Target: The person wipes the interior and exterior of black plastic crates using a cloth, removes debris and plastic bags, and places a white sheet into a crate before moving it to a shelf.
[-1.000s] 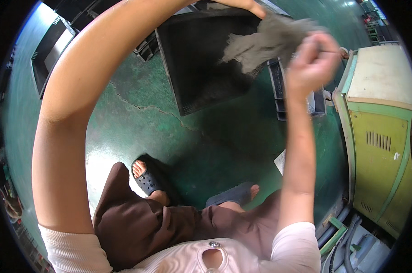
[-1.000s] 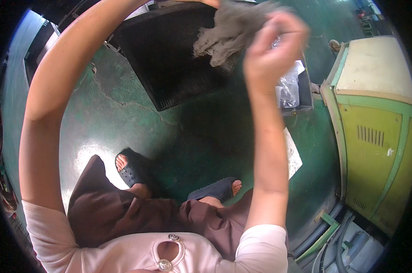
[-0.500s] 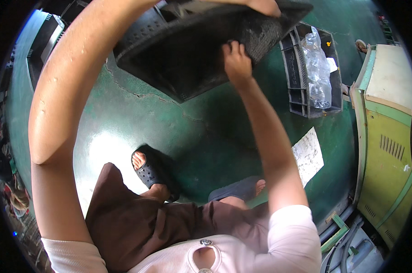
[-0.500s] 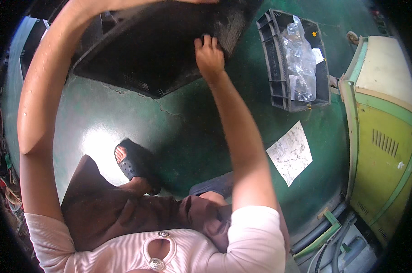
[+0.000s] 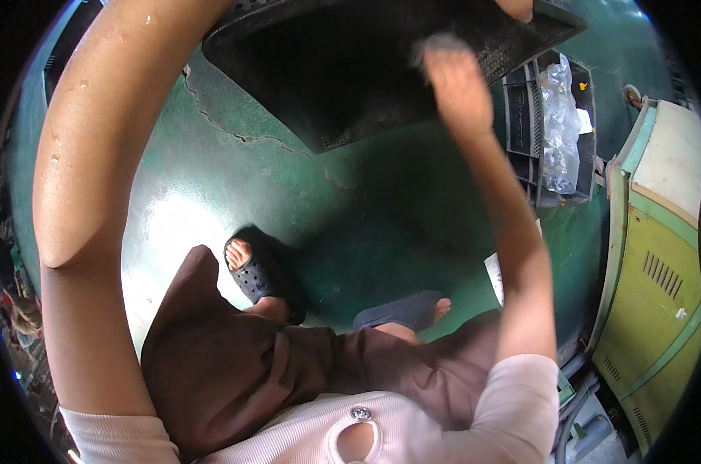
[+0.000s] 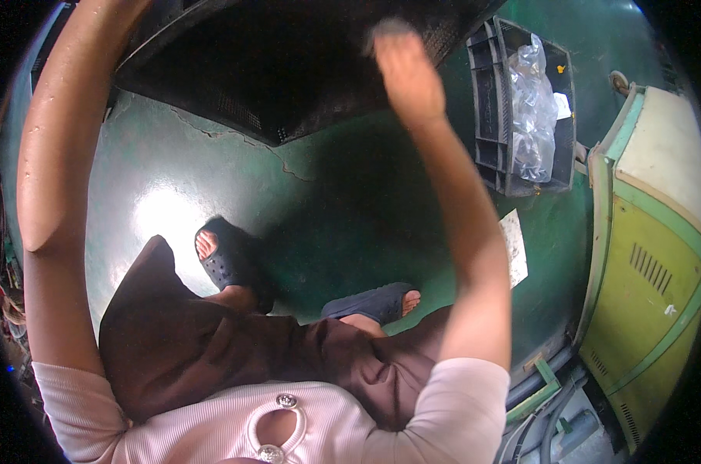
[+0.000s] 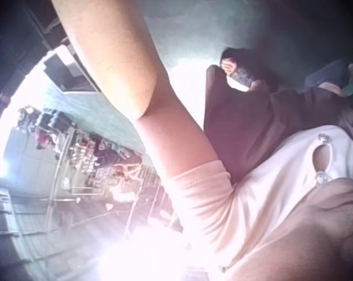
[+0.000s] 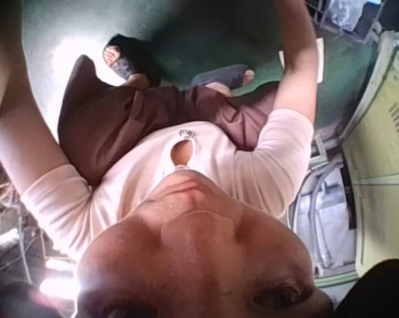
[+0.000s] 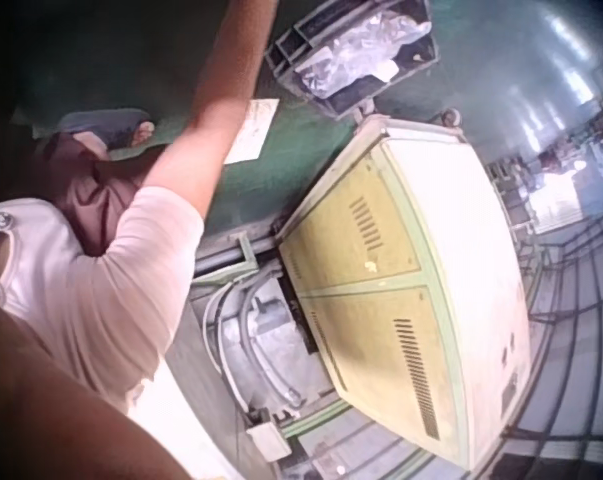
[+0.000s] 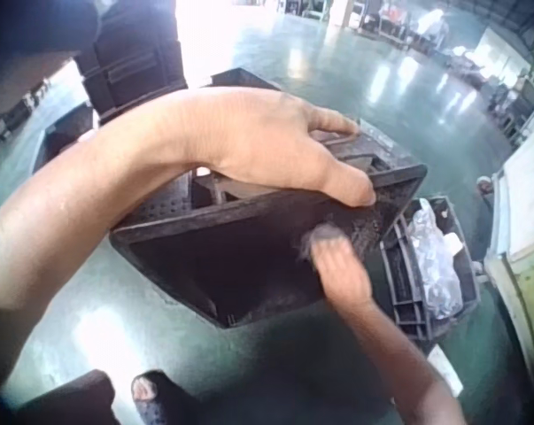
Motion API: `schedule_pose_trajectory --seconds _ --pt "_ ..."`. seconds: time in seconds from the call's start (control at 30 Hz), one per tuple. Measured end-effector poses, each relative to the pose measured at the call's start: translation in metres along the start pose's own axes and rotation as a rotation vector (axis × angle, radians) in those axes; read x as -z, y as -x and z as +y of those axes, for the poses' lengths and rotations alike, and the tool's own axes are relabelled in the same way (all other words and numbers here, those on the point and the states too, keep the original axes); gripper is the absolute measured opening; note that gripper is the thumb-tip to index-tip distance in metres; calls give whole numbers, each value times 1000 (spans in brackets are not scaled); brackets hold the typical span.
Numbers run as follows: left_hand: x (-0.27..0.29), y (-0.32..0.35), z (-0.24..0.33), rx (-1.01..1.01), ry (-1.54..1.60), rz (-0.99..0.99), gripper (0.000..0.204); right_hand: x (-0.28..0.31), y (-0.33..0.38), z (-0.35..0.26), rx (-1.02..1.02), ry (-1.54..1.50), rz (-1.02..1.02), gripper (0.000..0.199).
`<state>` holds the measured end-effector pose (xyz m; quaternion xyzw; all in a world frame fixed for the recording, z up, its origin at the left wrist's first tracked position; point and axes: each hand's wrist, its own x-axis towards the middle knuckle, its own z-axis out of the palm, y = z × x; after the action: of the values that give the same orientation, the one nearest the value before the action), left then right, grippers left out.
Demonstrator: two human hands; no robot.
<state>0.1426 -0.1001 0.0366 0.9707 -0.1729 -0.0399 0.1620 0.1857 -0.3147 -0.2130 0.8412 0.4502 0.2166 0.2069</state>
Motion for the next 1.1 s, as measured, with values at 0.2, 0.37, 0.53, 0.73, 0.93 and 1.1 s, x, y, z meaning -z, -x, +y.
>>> schedule_pose_trajectory --seconds 0.2,0.37,0.53,0.73,0.93,1.1 --pt "-3 -11 -1 -11 1 -5 90 -18 23 -10 -47 -291 -3 38" --pt "-9 -5 -2 34 -68 41 94 67 -66 45 -477 -173 534 29" --pt "-7 -20 -1 162 32 -26 93 45 -51 23 -248 155 59 38" --pt "-1 -25 -13 -30 301 -68 89 -72 28 -57 -237 -255 96 30" --pt "-44 -12 -49 188 805 41 75 27 62 -14 -438 -437 -182 32" --pt "-167 70 -100 555 1424 106 85 40 75 -5 -1119 -1120 -237 35"
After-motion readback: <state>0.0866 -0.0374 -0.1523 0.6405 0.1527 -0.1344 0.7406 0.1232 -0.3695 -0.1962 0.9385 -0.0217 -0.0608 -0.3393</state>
